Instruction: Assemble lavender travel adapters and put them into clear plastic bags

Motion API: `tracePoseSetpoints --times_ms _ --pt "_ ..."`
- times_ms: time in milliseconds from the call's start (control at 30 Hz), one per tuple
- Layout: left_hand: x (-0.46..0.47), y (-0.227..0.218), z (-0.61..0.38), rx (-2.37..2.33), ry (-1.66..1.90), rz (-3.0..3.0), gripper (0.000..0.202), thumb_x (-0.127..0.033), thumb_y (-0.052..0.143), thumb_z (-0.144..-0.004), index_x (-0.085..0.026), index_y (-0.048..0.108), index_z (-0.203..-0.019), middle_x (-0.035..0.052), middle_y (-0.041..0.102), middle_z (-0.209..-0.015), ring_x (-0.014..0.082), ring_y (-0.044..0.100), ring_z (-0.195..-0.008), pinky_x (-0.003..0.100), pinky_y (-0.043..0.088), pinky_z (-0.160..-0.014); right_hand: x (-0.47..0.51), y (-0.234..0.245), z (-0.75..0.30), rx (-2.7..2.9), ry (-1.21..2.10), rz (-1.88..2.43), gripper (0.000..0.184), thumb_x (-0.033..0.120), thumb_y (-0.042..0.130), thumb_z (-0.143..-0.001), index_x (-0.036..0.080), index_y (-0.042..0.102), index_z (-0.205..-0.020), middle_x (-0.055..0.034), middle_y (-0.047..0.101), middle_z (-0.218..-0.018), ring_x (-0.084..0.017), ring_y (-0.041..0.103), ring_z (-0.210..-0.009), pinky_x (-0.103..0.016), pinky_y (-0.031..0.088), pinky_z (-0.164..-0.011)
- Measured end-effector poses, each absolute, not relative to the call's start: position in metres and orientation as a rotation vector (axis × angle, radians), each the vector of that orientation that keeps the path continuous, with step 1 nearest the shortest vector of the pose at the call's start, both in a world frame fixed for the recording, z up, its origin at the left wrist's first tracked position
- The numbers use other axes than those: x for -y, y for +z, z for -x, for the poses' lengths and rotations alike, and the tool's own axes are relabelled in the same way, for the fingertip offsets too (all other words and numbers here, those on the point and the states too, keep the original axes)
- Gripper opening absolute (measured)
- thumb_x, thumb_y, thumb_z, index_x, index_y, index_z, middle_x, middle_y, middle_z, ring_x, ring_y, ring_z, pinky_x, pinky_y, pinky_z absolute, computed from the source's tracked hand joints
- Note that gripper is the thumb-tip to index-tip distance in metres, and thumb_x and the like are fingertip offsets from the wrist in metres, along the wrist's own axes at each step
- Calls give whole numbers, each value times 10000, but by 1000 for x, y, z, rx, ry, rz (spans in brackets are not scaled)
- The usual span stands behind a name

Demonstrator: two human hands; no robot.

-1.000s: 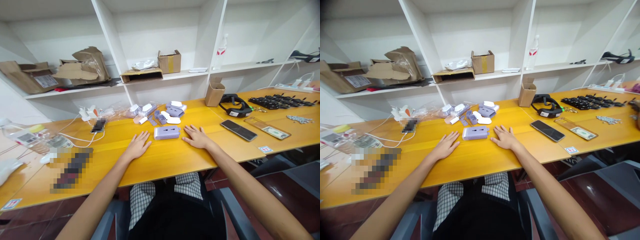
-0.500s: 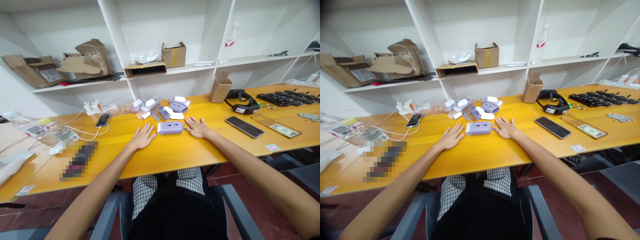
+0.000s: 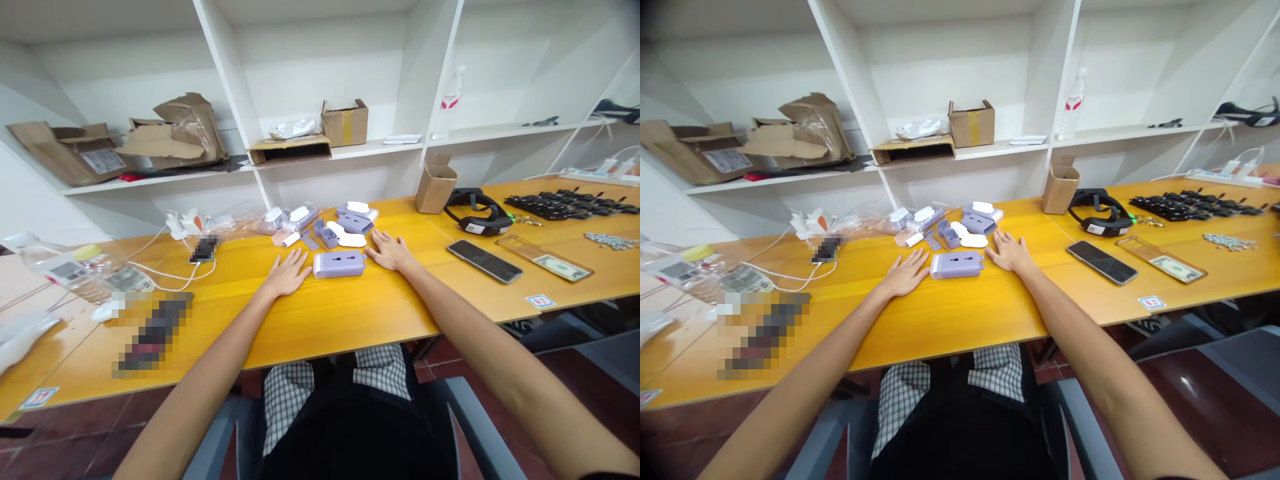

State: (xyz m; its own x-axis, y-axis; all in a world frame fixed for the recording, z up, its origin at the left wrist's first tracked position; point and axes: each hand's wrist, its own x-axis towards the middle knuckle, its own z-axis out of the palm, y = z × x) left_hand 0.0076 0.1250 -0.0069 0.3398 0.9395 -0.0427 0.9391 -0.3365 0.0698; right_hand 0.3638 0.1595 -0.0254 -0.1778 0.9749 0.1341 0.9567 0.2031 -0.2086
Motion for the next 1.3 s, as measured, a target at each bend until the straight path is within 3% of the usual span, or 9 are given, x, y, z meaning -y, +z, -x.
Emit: tracePoseSetpoints --times_ms 400,633,933,1100,1300 --pt "-123 -6 -8 -1750 57 -2479 732 -632 206 -1068 -266 282 -1697 65 169 -1776 294 130 -1664 626 87 -1322 -163 -28 -366 2285 97 1825 686 606 294 -1052 185 465 -1566 -153 426 -1691 -379 321 -1586 -705 263 -1205" --pt "-125 -8 -9 -1796 19 -2436 802 -660 155 -1058 -200 235 -1710 94 62 -1786 279 48 -1672 596 50 -1331 -163 -29 -367 2296 134 1847 661 493 235 -1070 159 392 -1618 -140 366 -1724 -343 270 -1617 -702 212 -1240" --pt "-125 -6 -8 -1823 52 -2400 787 -637 150 -1062 -191 271 -1699 85 102 -1787 266 83 -1672 571 72 -1338 -162 -26 -367 2311 143 1877 668 486 232 -1067 169 370 -1638 -138 322 -1744 -351 246 -1627 -687 209 -1255" --pt "-126 -2 -9 -2036 53 -2220 816 -654 165 -1052 -160 280 -1691 163 53 -1782 333 94 -1667 669 59 -1304 -161 -25 -367 2313 134 1871 674 491 234 -1064 164 379 -1635 -132 309 -1749 -353 265 -1621 -695 205 -1255" --pt "-126 -2 -6 -1962 80 -2272 782 -669 196 -1043 -237 302 -1686 118 98 -1784 375 114 -1659 742 72 -1273 -161 -27 -368 2302 130 1820 661 497 278 -1055 200 377 -1638 -118 330 -1742 -383 303 -1600 -724 233 -1223"
